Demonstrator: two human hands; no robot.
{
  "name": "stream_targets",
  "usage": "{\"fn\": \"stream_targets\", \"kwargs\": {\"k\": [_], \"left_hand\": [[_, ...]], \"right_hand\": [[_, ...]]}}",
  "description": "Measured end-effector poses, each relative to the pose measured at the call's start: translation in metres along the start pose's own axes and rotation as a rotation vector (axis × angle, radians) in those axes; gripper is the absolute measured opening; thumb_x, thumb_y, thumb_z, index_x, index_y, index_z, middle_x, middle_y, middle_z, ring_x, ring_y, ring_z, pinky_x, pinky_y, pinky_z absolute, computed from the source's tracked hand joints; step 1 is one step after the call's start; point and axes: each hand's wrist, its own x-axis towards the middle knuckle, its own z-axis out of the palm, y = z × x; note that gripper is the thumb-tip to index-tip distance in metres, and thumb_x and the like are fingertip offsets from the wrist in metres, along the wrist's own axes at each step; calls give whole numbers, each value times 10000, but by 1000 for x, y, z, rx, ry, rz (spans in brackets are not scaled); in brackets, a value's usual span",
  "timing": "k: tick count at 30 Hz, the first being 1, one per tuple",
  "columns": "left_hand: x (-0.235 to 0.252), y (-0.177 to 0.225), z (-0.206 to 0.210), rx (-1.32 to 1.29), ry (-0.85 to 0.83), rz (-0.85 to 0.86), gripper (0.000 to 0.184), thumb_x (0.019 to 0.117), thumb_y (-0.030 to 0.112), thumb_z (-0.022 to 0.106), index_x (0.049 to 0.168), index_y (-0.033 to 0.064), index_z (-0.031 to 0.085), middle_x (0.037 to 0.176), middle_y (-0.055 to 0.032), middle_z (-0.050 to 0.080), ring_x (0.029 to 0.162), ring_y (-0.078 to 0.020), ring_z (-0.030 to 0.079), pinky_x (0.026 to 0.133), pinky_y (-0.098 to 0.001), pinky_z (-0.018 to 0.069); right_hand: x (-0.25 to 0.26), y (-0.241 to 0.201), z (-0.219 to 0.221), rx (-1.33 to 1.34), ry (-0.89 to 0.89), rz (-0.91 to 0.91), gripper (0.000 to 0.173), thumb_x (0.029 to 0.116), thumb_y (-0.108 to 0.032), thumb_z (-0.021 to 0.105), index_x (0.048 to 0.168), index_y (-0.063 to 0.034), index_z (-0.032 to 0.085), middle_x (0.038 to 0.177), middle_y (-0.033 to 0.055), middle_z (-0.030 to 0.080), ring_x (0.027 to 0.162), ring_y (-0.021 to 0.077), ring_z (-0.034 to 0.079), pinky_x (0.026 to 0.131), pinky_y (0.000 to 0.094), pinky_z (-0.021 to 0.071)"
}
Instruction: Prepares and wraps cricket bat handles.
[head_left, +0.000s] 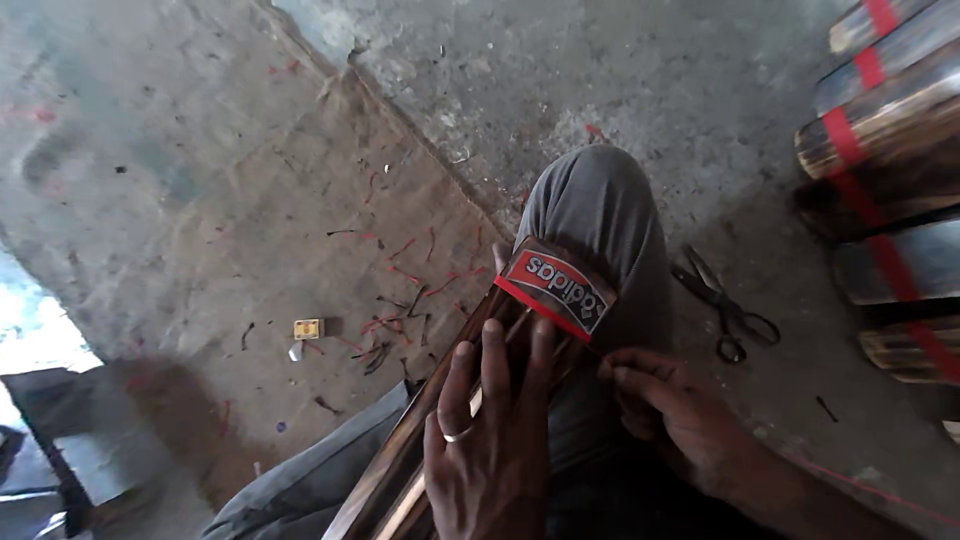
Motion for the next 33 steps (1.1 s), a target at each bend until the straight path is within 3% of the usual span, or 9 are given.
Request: {"fn": "stream_targets", "kwargs": {"k": [8,13,17,20,23,26,28,31,33], "left_hand": [[13,-7,-5,-61,-38,20,690,900,544,642,1536,531,375,1617,-70,385,1360,-347,486,906,-524,498],[30,-41,-33,-399,-207,67,853,763,526,741,1525,558,359,1513,5,467,1223,-318,567,651,-539,563],[38,-68,-44,-856,-464,100,996,683,449,810,1537,564,309,1392,82,523,1162,-154,581,797,-487,585],[40,-76,-36,-1140,-615,105,983,733,371,817,1547,551,298,1385,98,533,1079,-76,623,795,-363,613],[40,-83,-25,-1255,-607,79,847,824,329,778,1545,494,366,1416,93,551,1073,-100,654,812,-373,624],[39,-86,-38,-907,-277,48,637,938,400,675,1525,450,433,1556,76,431,1307,-164,552,969,-481,570],[26,-68,-29,-608,-55,-23,610,937,421,655,1519,396,472,1571,-54,430,1372,-343,472,977,-624,472],[-2,-28,7,-258,-71,-77,918,833,716,628,1608,332,322,1672,-104,281,1481,-452,316,979,-756,371],[-11,-11,30,-174,-76,-110,912,873,641,595,1639,297,242,1705,-96,195,1506,-437,274,952,-716,409]], "right_hand": [[6,-4,6,71,8,11,201,1041,-224,565,1130,-112,706,677,14,458,511,69,401,470,212,370],[5,-16,17,-15,-155,-114,184,1050,-214,562,1111,-130,714,702,8,511,544,55,440,514,210,411],[-3,-35,32,-50,-233,-250,193,1049,-182,557,1091,-112,733,712,15,556,546,37,451,499,190,401],[-5,-39,38,-59,-238,-287,189,1049,-188,562,1082,-110,731,682,-8,529,538,22,439,499,177,394],[1,-34,37,-103,-183,-263,189,1045,-203,563,1100,-131,728,697,7,530,540,38,441,496,187,399],[16,-33,38,-187,-142,-250,199,1053,-218,553,1142,-140,712,729,31,547,547,68,452,496,205,406],[22,-33,42,-217,-102,-229,205,1054,-210,547,1150,-139,714,760,42,564,544,83,450,493,216,404],[26,-26,43,-250,-46,-202,223,1052,-208,540,1148,-143,730,791,40,579,553,88,426,489,219,368],[22,-17,33,-268,-10,-172,220,1046,-213,544,1143,-159,733,713,25,520,518,81,391,470,218,348]]}}
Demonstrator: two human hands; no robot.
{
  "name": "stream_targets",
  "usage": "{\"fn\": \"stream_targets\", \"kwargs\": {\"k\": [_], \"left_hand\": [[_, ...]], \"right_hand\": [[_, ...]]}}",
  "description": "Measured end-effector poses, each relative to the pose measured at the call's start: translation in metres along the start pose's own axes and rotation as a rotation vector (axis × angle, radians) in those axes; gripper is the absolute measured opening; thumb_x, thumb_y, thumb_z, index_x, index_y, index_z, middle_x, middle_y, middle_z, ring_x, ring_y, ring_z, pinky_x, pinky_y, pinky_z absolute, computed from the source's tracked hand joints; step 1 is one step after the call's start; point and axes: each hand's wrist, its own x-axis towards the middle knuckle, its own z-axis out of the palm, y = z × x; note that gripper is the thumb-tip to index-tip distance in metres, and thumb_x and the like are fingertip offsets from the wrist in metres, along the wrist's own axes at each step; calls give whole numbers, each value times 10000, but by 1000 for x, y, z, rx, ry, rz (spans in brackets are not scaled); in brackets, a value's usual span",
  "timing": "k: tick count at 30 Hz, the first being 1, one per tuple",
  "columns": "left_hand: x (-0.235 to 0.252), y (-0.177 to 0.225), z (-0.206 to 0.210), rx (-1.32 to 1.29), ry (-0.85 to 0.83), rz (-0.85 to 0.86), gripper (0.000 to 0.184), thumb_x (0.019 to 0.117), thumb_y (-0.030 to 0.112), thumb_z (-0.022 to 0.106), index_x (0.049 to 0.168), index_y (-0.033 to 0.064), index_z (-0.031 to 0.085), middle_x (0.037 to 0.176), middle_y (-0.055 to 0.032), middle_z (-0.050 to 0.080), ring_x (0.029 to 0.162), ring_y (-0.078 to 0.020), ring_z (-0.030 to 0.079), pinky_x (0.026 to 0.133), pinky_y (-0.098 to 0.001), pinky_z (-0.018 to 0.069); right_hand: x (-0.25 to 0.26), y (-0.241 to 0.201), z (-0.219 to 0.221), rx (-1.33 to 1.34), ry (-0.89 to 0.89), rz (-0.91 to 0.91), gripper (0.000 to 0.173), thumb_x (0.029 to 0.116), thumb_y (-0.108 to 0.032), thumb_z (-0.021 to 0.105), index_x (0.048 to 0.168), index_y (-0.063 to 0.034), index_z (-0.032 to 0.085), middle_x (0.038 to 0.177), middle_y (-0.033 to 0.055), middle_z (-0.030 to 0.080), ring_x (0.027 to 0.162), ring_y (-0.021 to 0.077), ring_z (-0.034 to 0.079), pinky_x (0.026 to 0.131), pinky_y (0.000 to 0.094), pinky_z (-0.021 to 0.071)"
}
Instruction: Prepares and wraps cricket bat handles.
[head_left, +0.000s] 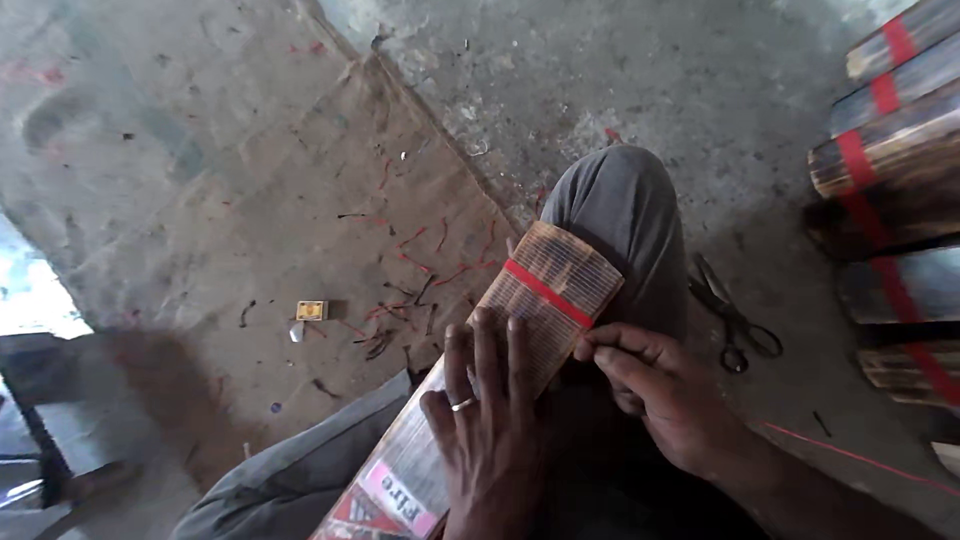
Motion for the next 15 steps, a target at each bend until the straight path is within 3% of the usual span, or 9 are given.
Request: {"fn": "stream_targets", "kwargs": {"k": [3,7,12,15], "left_hand": [[3,1,7,-10,26,-28,829,911,505,612,1632,338,240,1708,-127,165,1510,-434,273,935,-674,443],[9,-3,1,-10,11,-25,881,854,526,657,1622,374,252,1708,-146,141,1480,-429,336,887,-635,485],[14,-17,-13,-104,-76,2,964,757,616,708,1603,407,295,1663,-110,298,1360,-385,512,842,-610,538],[16,-32,-42,-323,-288,24,1062,678,569,771,1607,434,273,1626,-5,393,1248,-276,627,818,-586,580]], "right_hand": [[-12,11,-15,33,65,78,209,1034,-223,563,1130,-159,737,628,0,428,486,69,366,455,217,339],[-20,16,-22,127,130,116,196,1027,-218,575,1116,-151,737,609,-9,414,480,56,367,453,205,341],[-17,10,-20,107,38,59,195,1025,-199,559,1102,-152,732,621,-11,414,505,61,379,477,215,353],[-17,-5,-17,79,-53,14,194,1034,-211,557,1087,-150,733,639,0,444,508,63,392,477,214,361]]}}
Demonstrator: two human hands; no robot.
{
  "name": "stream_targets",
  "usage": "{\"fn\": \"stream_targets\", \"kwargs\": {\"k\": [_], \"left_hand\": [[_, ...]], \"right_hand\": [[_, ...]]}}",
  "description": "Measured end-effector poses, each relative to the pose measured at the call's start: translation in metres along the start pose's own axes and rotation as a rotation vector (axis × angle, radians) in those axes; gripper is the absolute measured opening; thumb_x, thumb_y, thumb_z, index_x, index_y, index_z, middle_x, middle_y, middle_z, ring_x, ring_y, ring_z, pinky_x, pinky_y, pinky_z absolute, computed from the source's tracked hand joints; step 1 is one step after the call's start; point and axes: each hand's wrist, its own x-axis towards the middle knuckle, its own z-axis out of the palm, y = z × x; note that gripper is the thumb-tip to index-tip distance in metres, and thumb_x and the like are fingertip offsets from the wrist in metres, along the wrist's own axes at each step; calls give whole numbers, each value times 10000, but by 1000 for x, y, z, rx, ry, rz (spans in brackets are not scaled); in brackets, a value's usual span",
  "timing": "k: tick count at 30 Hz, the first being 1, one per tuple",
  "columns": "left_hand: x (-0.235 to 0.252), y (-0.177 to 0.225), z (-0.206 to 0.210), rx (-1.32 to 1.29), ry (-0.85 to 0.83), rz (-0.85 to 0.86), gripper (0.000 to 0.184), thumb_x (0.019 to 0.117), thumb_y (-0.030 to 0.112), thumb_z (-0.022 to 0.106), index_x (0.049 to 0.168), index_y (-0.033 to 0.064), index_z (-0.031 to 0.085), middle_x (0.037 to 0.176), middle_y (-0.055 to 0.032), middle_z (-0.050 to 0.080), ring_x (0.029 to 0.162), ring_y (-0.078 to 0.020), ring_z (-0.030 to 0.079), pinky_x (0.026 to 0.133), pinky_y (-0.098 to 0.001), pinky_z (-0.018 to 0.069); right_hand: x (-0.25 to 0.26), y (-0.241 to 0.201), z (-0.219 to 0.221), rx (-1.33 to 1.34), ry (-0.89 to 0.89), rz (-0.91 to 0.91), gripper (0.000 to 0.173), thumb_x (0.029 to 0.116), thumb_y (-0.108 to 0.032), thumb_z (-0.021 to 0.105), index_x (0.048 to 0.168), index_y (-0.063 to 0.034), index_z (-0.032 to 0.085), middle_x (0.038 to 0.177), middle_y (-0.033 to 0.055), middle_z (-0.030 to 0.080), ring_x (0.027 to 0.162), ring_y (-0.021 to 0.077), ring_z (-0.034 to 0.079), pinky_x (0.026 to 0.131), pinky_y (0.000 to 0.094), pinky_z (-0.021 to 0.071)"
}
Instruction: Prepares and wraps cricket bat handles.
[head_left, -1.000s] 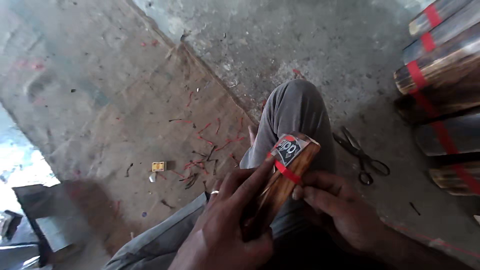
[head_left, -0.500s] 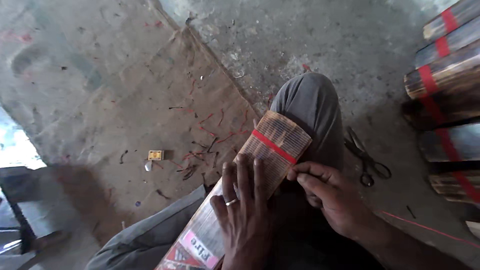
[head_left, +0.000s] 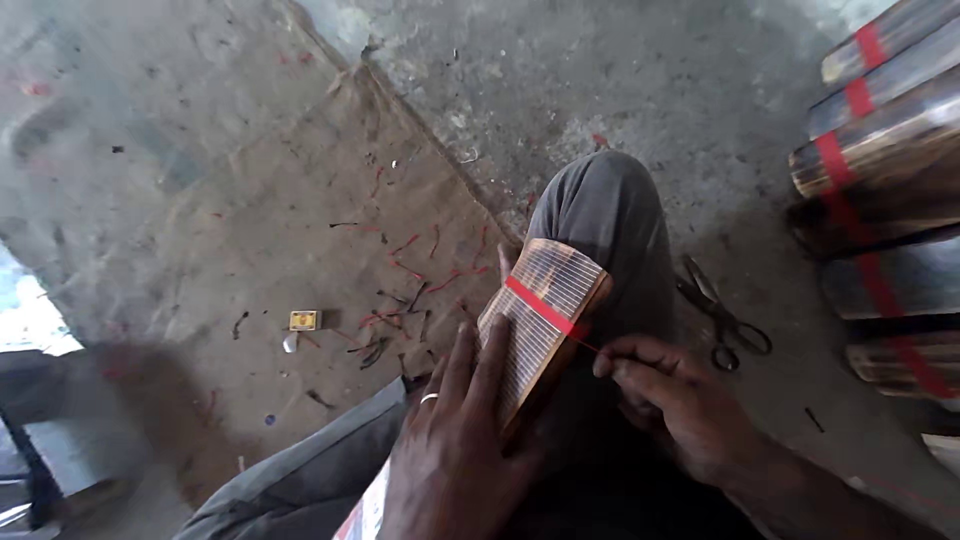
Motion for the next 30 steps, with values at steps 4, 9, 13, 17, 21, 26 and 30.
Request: {"fn": "stream_targets", "kwargs": {"k": [4,9,13,17,21,26,30], "left_hand": [[-7,-5,-49,-452,-424,2,1092,703,414,879,1610,402,270,1429,41,589,1129,-127,665,915,-465,599],[-3,-17,-56,-772,-611,9,840,822,261,823,1553,260,410,1106,-3,718,923,-97,711,817,-346,624],[-8,-25,-50,-608,-208,34,713,913,361,714,1561,322,419,1417,51,599,1189,-117,635,964,-403,581],[-21,16,-27,78,251,74,822,875,597,682,1550,181,464,1559,-177,454,1370,-435,472,1026,-697,390],[-14,37,24,474,302,4,866,887,669,566,1618,276,320,1676,-33,297,1472,-340,363,1026,-624,355],[-9,36,28,476,333,35,886,889,617,614,1624,228,312,1667,-43,318,1472,-301,381,1104,-519,380],[-7,43,25,477,288,35,830,907,612,589,1623,297,310,1663,-103,307,1446,-364,397,1041,-535,423]], "right_hand": [[-4,-23,11,33,-145,-110,192,1048,-177,543,1078,-144,730,691,-11,534,529,14,435,492,164,396],[-2,-27,17,225,-204,-52,172,1042,-228,571,1071,-147,720,673,-29,510,543,8,455,515,167,421],[13,-20,16,226,-113,8,191,1041,-224,556,1119,-147,712,662,-11,471,516,38,427,484,182,398],[20,-23,17,171,-62,70,225,1059,-219,535,1178,-126,702,713,24,496,526,66,422,476,196,385],[12,-14,14,84,34,110,189,1026,-239,581,1116,-172,734,678,5,472,503,49,391,451,178,351],[-11,11,-10,115,67,85,200,1021,-217,568,1108,-154,736,658,-8,471,507,49,406,468,199,372],[-15,22,-12,241,88,118,181,1030,-224,582,1120,-141,716,686,6,479,511,50,406,462,197,371]]}}
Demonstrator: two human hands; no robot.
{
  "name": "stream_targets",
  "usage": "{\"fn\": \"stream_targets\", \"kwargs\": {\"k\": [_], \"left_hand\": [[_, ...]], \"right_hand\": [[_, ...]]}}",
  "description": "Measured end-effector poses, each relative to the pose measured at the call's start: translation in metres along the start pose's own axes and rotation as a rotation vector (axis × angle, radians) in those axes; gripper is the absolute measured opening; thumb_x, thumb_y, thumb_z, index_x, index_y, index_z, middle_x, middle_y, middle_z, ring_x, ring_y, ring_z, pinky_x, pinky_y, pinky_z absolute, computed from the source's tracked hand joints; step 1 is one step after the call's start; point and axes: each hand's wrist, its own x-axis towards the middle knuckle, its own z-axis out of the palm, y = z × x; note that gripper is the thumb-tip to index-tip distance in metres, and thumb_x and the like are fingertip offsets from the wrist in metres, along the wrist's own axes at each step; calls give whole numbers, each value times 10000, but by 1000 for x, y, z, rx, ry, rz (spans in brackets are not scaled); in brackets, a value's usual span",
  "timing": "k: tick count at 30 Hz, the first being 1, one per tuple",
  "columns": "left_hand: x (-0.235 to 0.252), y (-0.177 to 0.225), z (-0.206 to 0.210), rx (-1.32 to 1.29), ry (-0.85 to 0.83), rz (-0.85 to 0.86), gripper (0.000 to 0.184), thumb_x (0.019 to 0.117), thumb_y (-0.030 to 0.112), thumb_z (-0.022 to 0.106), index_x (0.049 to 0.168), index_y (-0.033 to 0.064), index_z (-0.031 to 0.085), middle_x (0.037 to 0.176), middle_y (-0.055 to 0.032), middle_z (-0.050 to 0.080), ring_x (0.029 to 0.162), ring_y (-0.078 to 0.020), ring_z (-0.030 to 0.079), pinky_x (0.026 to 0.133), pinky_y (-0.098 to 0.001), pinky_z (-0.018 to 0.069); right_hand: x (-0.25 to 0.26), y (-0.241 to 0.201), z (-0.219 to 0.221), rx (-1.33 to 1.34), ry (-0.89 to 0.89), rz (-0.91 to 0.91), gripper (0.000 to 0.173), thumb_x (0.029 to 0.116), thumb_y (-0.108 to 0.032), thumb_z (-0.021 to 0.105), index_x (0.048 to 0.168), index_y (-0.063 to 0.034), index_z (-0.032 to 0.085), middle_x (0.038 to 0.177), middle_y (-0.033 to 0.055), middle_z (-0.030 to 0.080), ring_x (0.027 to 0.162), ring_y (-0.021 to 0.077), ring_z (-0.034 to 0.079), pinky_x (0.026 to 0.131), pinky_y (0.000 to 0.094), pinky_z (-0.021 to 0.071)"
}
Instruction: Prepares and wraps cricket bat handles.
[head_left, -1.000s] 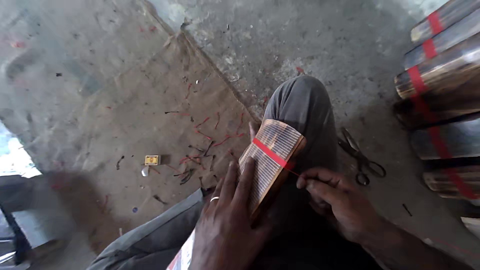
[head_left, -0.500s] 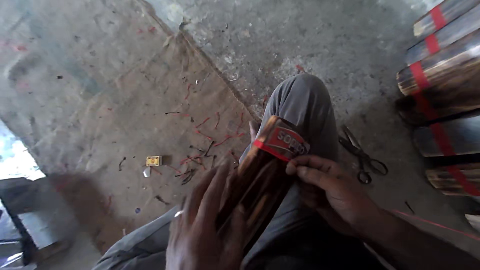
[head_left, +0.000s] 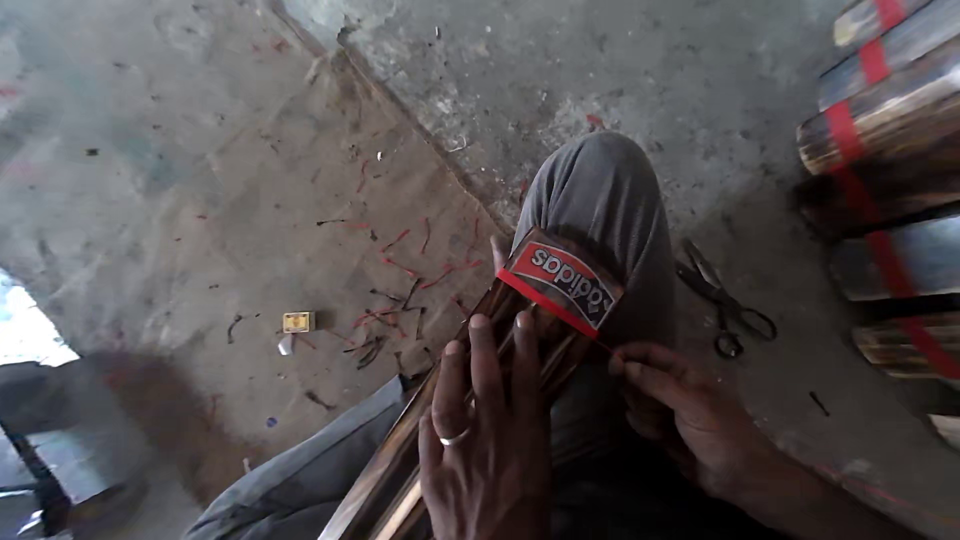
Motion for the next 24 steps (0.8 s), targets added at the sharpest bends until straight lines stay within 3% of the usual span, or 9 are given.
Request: {"fn": "stream_targets", "kwargs": {"k": [3,6,11,14,17,18,20,22,24], "left_hand": [[4,1,1,3,7,8,757,904,580,615,1588,467,310,1640,-139,327,1373,-394,454,936,-521,472],[6,2,2,7,17,16,687,904,562,635,1532,558,356,1629,-146,332,1337,-396,485,865,-504,511],[11,0,3,3,30,20,702,897,546,652,1534,555,358,1602,-167,359,1293,-399,511,825,-507,513],[16,-7,-3,-63,15,31,723,862,529,668,1525,550,381,1607,-136,367,1295,-391,512,806,-528,517],[27,-27,-23,-241,-92,73,803,794,582,706,1525,548,374,1566,-71,425,1230,-379,558,682,-553,546],[30,-35,-31,-311,-140,91,848,758,593,727,1525,552,367,1533,-37,459,1198,-355,581,642,-551,554],[37,-51,-44,-517,-275,121,947,702,547,773,1534,566,321,1441,31,505,1162,-265,588,662,-536,569],[41,-65,-46,-763,-404,154,992,688,483,794,1540,570,293,1383,89,528,1135,-151,593,761,-487,588],[44,-73,-41,-974,-516,185,991,713,442,801,1553,546,286,1356,100,548,1076,-87,624,796,-416,610]], "right_hand": [[0,1,1,80,-23,10,180,1025,-207,586,1117,-124,716,679,2,462,509,45,399,457,191,362],[1,3,-1,86,-48,46,185,1035,-210,583,1126,-112,711,679,4,462,511,50,399,461,195,363],[7,2,2,100,-5,79,196,1036,-215,570,1132,-105,701,665,3,447,508,58,397,466,202,367],[9,1,4,123,-44,57,199,1040,-234,577,1136,-114,704,665,-2,447,508,51,400,465,196,366],[8,-5,11,50,-137,-30,185,1044,-224,570,1117,-117,703,668,-6,463,532,51,419,500,207,387],[8,-8,14,10,-169,-70,181,1044,-227,574,1106,-124,710,673,-5,485,539,49,432,508,208,398],[5,-18,23,-51,-223,-142,190,1046,-223,570,1108,-131,725,697,6,521,550,49,442,513,209,404],[1,-28,31,-80,-257,-207,186,1044,-210,569,1093,-132,731,706,5,548,549,34,448,504,192,404],[-1,-35,37,-87,-274,-261,188,1050,-197,559,1092,-127,729,695,-8,541,548,14,451,508,167,409]]}}
